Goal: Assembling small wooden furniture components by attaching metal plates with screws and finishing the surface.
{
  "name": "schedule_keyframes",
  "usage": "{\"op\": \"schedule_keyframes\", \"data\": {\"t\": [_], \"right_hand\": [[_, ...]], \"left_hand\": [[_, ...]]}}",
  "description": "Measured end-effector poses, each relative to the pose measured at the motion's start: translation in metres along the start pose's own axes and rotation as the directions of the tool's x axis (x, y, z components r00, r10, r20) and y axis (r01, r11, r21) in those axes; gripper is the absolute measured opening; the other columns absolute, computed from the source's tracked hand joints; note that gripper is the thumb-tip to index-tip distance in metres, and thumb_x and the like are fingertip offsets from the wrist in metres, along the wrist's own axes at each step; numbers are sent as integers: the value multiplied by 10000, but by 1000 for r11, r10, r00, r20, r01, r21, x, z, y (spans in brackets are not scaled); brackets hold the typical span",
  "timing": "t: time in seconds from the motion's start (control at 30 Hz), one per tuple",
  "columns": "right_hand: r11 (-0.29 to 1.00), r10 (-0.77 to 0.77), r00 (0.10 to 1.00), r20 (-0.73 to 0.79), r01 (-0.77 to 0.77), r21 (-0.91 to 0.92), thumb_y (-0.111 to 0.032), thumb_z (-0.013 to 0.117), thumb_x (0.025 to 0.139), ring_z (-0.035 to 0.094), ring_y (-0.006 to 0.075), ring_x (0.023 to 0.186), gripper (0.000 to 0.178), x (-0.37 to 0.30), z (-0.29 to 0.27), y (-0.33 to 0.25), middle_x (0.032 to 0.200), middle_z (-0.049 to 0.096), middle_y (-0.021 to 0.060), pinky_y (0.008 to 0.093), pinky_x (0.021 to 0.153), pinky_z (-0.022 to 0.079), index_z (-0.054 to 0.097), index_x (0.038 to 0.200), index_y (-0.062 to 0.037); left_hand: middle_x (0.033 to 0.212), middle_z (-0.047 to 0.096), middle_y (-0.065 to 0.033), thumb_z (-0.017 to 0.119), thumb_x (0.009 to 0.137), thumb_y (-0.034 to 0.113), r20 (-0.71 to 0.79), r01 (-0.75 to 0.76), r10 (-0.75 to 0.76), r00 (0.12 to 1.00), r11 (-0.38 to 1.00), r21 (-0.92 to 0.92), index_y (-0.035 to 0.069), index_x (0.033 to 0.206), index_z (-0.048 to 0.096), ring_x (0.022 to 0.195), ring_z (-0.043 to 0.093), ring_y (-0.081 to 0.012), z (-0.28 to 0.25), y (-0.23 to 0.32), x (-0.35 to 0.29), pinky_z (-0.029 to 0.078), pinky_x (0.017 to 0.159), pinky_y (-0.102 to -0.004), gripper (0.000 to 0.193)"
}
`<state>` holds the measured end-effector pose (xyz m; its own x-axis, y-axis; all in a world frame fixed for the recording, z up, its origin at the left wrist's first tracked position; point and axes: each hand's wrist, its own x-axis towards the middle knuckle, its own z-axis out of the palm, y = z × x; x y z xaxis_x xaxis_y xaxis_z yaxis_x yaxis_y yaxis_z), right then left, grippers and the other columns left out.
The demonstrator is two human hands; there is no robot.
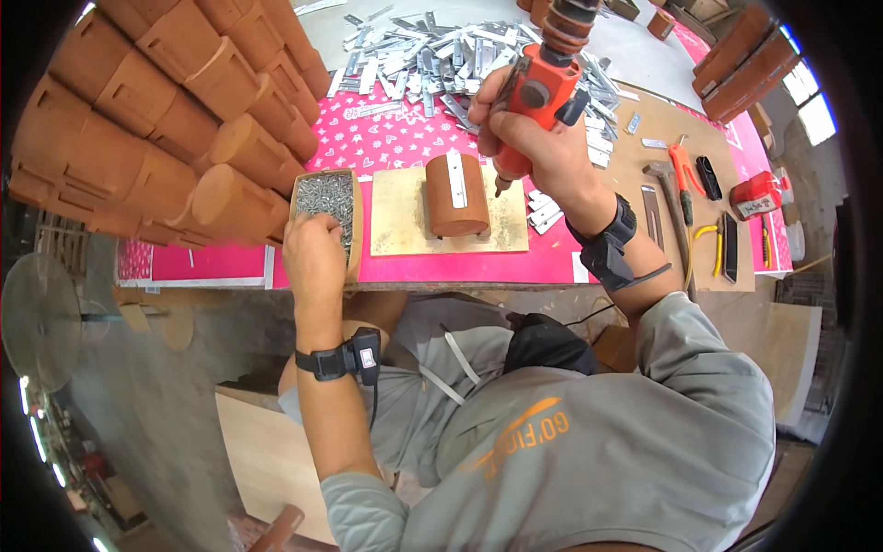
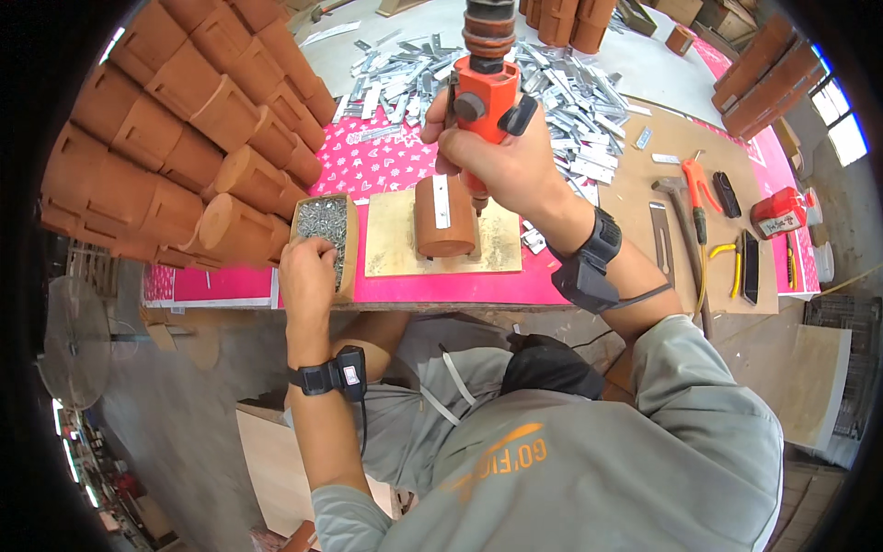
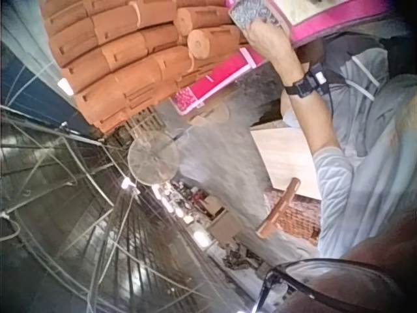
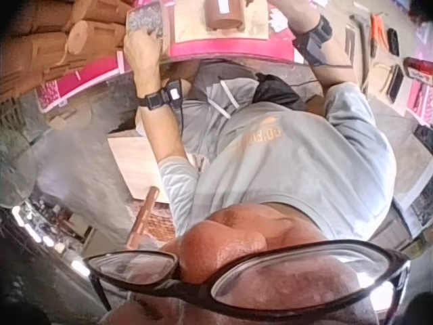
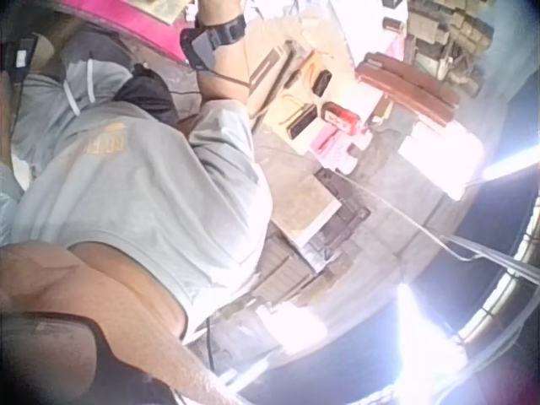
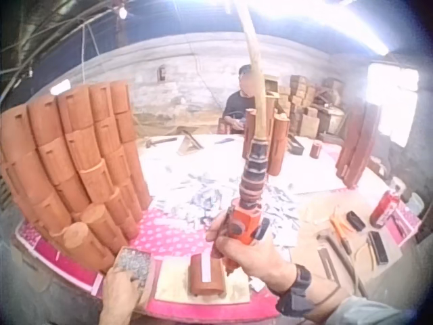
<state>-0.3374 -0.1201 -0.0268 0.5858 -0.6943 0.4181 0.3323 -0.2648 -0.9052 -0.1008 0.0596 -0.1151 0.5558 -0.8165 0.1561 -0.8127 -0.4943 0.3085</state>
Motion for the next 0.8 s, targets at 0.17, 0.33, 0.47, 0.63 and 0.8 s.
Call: {"op": "schedule_keyframes", "data": {"t": [0.17,0.33,0.47,0.63,0.8], "right_hand": [[996,49,999,-14,-48,82,-9,631,843,687,136,709,217,-5,-6,3,913,709,92,287,635,574,646,1058,9],[996,78,996,-35,-76,47,-14,647,827,686,132,710,228,-5,-9,1,915,718,105,290,652,580,654,1053,19],[996,76,997,-27,-75,45,-13,650,814,687,130,710,233,-7,-13,4,907,718,106,295,662,584,660,1043,29],[999,33,998,-47,-31,43,9,612,822,677,130,718,177,-10,-14,5,916,678,69,280,653,566,642,995,-15],[997,18,998,-57,-22,-72,2,630,815,676,99,703,195,-12,-23,-1,904,698,58,237,541,532,659,1006,-19]], "left_hand": [[974,687,-181,769,832,111,-54,-44,45,998,999,9,6,898,755,1002,637,-373,4,-5,1,505,885,-470,126],[952,693,-193,768,840,123,-1,-46,46,999,999,30,-4,892,748,964,653,-381,0,-2,4,506,855,-482,139],[950,680,-189,762,843,124,-3,-50,50,999,998,30,-5,883,737,963,641,-375,1,-3,3,503,861,-470,137],[936,687,-191,750,857,146,6,-98,98,995,995,-15,-8,878,733,942,654,-367,2,-13,5,510,838,-465,156],[917,682,-180,710,866,138,-53,-167,169,984,985,34,-6,900,688,872,648,-351,4,-16,7,513,801,-443,150]]}}
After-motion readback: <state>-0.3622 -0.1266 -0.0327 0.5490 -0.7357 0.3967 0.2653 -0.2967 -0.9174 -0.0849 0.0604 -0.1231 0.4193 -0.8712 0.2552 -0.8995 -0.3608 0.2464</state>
